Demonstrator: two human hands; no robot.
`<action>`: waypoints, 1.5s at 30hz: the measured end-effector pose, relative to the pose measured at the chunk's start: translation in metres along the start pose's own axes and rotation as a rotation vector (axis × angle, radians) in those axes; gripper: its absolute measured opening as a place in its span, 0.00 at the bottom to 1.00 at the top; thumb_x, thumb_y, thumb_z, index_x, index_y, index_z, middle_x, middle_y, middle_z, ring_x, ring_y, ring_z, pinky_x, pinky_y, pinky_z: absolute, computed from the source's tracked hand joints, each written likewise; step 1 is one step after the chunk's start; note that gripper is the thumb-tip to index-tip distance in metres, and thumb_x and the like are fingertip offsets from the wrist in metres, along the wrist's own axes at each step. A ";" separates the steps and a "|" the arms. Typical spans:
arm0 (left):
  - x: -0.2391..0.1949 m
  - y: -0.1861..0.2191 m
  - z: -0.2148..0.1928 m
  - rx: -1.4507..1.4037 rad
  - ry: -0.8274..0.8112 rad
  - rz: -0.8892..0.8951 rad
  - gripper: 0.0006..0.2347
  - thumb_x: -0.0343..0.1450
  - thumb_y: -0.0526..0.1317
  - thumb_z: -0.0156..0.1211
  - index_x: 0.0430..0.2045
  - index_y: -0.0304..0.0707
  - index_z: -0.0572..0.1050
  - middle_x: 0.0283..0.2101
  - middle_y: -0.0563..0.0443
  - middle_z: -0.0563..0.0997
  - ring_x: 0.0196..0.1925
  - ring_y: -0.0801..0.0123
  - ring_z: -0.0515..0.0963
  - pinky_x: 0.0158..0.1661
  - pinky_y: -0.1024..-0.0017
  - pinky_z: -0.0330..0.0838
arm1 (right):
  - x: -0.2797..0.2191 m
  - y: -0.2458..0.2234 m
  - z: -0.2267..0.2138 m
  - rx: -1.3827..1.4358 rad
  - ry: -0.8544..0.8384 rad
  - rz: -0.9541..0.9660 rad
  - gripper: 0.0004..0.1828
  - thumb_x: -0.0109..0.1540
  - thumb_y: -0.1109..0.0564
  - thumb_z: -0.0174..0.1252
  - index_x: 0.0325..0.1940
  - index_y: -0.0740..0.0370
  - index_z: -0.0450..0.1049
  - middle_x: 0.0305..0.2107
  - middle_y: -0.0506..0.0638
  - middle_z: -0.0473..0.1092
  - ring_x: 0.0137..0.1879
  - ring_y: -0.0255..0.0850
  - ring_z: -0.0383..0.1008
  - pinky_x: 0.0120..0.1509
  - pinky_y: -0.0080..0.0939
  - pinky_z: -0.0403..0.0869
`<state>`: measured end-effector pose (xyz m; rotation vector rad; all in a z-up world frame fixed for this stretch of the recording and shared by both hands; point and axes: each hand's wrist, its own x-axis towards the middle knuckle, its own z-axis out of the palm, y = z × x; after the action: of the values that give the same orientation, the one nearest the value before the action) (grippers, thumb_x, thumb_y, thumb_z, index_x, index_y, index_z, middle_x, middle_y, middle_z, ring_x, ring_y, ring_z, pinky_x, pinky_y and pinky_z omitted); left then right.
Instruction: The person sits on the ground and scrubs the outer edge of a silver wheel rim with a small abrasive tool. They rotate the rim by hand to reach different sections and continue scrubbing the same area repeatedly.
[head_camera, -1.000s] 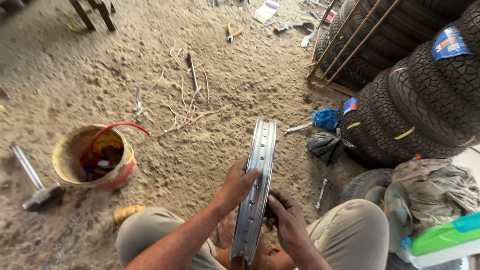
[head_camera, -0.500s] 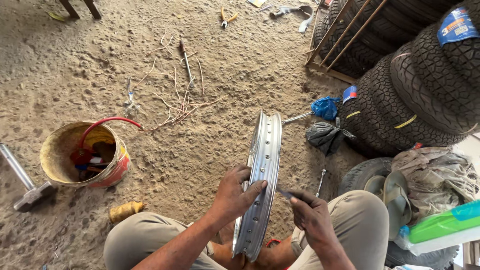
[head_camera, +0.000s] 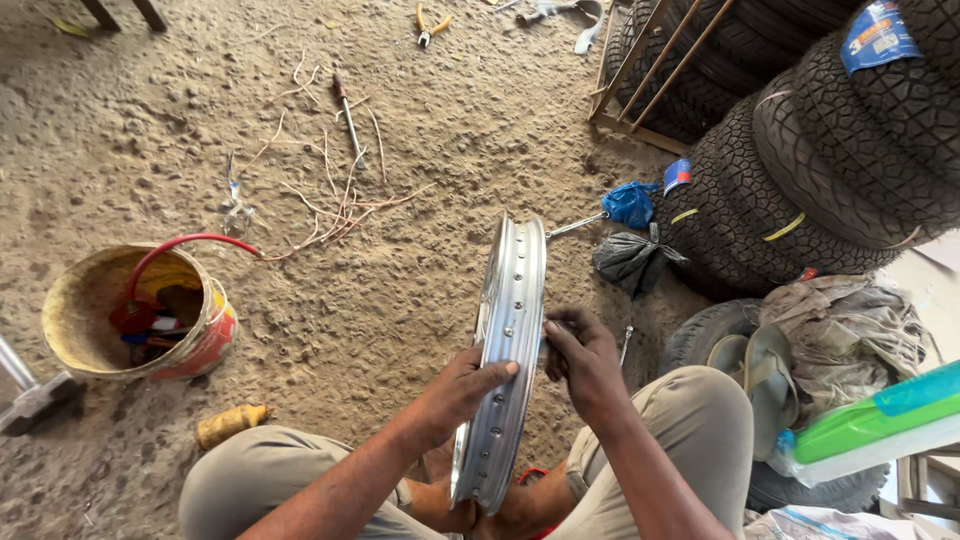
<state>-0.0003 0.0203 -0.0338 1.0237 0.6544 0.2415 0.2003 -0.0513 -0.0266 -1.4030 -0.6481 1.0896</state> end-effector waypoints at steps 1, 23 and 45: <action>0.002 0.000 0.002 0.024 0.020 -0.029 0.22 0.71 0.55 0.55 0.51 0.37 0.72 0.45 0.44 0.78 0.53 0.62 0.77 0.53 0.59 0.74 | 0.008 -0.004 0.000 0.024 0.007 -0.009 0.11 0.66 0.56 0.57 0.48 0.66 0.74 0.23 0.46 0.68 0.23 0.31 0.64 0.26 0.33 0.65; 0.015 -0.022 0.005 -0.118 0.139 0.307 0.19 0.72 0.48 0.59 0.50 0.30 0.73 0.45 0.51 0.79 0.47 0.74 0.76 0.48 0.73 0.73 | -0.011 0.022 0.010 -0.213 0.155 -0.157 0.19 0.65 0.56 0.57 0.58 0.66 0.68 0.41 0.53 0.75 0.42 0.35 0.75 0.41 0.35 0.75; -0.006 0.009 0.002 0.595 0.191 0.179 0.29 0.65 0.44 0.69 0.57 0.24 0.70 0.68 0.38 0.65 0.67 0.53 0.69 0.62 0.64 0.67 | -0.066 0.021 -0.048 -0.577 0.040 -0.010 0.07 0.61 0.59 0.65 0.38 0.67 0.83 0.19 0.43 0.67 0.26 0.29 0.62 0.28 0.33 0.62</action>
<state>-0.0028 0.0209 -0.0227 1.6490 0.8319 0.3123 0.2116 -0.1347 -0.0368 -1.9017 -0.9899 0.8967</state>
